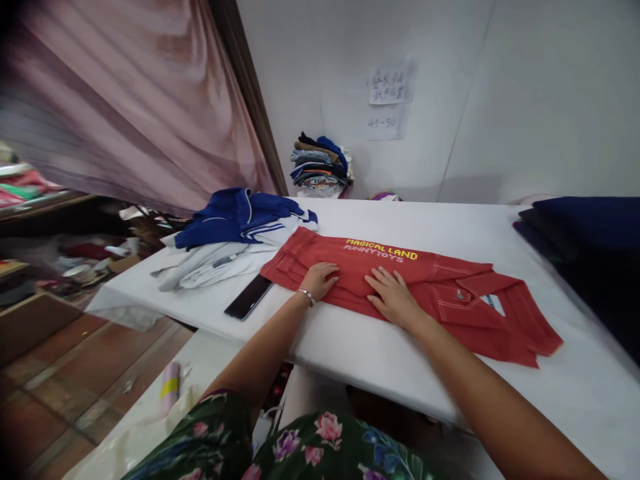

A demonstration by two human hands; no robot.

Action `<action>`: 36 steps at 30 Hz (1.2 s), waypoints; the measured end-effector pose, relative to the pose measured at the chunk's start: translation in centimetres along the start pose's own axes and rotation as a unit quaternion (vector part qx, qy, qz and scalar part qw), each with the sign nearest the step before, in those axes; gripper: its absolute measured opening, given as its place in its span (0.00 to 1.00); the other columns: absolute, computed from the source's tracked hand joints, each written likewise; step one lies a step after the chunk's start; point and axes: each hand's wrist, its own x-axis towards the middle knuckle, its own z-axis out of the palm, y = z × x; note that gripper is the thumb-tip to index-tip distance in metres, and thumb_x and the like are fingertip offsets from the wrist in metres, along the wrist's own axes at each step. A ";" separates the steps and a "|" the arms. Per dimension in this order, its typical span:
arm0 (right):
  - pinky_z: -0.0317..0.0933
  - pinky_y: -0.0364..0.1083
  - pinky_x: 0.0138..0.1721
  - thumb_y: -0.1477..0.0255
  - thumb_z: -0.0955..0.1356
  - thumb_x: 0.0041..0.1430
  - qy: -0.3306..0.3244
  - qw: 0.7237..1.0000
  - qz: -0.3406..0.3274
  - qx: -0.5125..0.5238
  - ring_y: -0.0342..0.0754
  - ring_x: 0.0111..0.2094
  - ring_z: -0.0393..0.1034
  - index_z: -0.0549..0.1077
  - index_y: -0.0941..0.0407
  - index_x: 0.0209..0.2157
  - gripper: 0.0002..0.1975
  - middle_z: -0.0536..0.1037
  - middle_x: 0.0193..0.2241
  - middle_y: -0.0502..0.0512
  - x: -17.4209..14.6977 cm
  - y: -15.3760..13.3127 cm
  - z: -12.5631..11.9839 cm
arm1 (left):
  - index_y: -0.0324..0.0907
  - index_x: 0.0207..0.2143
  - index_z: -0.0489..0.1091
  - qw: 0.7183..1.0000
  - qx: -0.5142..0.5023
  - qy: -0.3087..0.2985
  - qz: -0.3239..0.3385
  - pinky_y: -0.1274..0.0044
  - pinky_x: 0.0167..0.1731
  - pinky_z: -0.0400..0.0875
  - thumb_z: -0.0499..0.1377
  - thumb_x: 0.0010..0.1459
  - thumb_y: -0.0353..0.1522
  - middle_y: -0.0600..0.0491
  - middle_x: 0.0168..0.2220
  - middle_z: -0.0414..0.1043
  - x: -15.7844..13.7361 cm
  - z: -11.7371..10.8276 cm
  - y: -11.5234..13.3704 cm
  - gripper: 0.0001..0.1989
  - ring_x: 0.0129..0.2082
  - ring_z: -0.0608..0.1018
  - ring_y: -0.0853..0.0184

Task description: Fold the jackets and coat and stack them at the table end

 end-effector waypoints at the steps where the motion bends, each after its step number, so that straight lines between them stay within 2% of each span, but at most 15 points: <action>1: 0.42 0.62 0.61 0.61 0.59 0.63 -0.003 1.000 -0.003 -0.006 0.56 0.63 0.49 0.63 0.53 0.58 0.24 0.58 0.62 0.58 0.3 0.3 0.7 | 0.43 0.45 0.73 1.000 0.004 0.010 -0.002 0.66 0.53 0.63 0.57 0.55 0.29 0.48 0.49 0.73 0.0 -0.1 -0.4 0.14 0.50 0.72 0.63; 5: 0.45 0.61 0.60 0.61 0.58 0.64 0.012 1.000 -0.014 -0.024 0.56 0.62 0.50 0.66 0.55 0.56 0.23 0.60 0.61 0.58 0.2 1.3 2.4 | 0.43 0.42 0.75 0.995 0.053 0.040 -0.073 0.68 0.53 0.64 0.52 0.49 0.20 0.50 0.47 0.74 -0.2 -0.9 -2.1 0.20 0.50 0.71 0.64; 9: 0.47 0.61 0.59 0.62 0.58 0.64 0.030 0.999 -0.026 -0.025 0.56 0.62 0.51 0.68 0.52 0.55 0.21 0.62 0.60 0.56 -0.1 1.6 2.7 | 0.42 0.44 0.74 0.976 0.113 0.065 -0.172 0.67 0.54 0.62 0.52 0.49 0.21 0.50 0.52 0.70 -0.5 -1.7 -3.5 0.21 0.54 0.67 0.61; 11: 0.47 0.61 0.59 0.63 0.58 0.64 0.036 0.999 -0.030 -0.024 0.56 0.62 0.52 0.69 0.51 0.53 0.20 0.62 0.60 0.56 -0.1 1.7 2.8 | 0.42 0.46 0.73 0.969 0.131 0.066 -0.200 0.68 0.54 0.62 0.52 0.50 0.22 0.48 0.53 0.68 -0.6 -1.7 -3.9 0.22 0.55 0.66 0.60; 17: 0.50 0.62 0.57 0.63 0.58 0.64 0.052 0.998 -0.026 -0.005 0.56 0.60 0.55 0.73 0.49 0.49 0.18 0.65 0.58 0.56 0.1 2.2 3.2 | 0.42 0.48 0.72 0.962 0.154 0.067 -0.214 0.67 0.54 0.61 0.51 0.53 0.23 0.48 0.57 0.64 -0.4 -1.3 -4.6 0.21 0.58 0.61 0.59; 23: 0.51 0.62 0.57 0.64 0.58 0.64 0.054 0.998 -0.022 0.017 0.55 0.60 0.57 0.73 0.49 0.49 0.17 0.67 0.57 0.55 0.1 2.2 3.0 | 0.44 0.40 0.75 0.954 0.167 0.077 -0.238 0.64 0.50 0.60 0.51 0.56 0.27 0.50 0.48 0.73 -0.3 -2.1 -4.3 0.15 0.53 0.65 0.60; 31: 0.48 0.63 0.58 0.66 0.59 0.63 0.046 0.998 -0.027 0.014 0.56 0.61 0.54 0.72 0.50 0.51 0.18 0.65 0.58 0.56 -0.4 1.5 2.6 | 0.44 0.37 0.75 0.946 0.147 0.083 -0.276 0.67 0.48 0.59 0.52 0.52 0.26 0.51 0.46 0.74 -0.3 -2.6 -3.4 0.14 0.50 0.68 0.61; 33: 0.47 0.63 0.58 0.65 0.59 0.63 0.053 0.998 -0.022 0.021 0.56 0.61 0.53 0.72 0.51 0.51 0.18 0.64 0.59 0.57 -0.6 1.3 2.3 | 0.45 0.37 0.75 0.945 0.141 0.097 -0.279 0.68 0.49 0.60 0.52 0.53 0.27 0.51 0.44 0.74 -0.4 -2.9 -3.3 0.14 0.49 0.69 0.61; 36: 0.46 0.62 0.59 0.63 0.60 0.62 0.056 0.998 -0.016 0.025 0.55 0.63 0.50 0.70 0.53 0.53 0.20 0.60 0.61 0.58 -0.9 1.0 2.0 | 0.45 0.39 0.75 0.933 0.154 0.158 -0.285 0.68 0.50 0.60 0.52 0.55 0.30 0.50 0.47 0.72 -0.6 -3.3 -3.6 0.13 0.50 0.68 0.60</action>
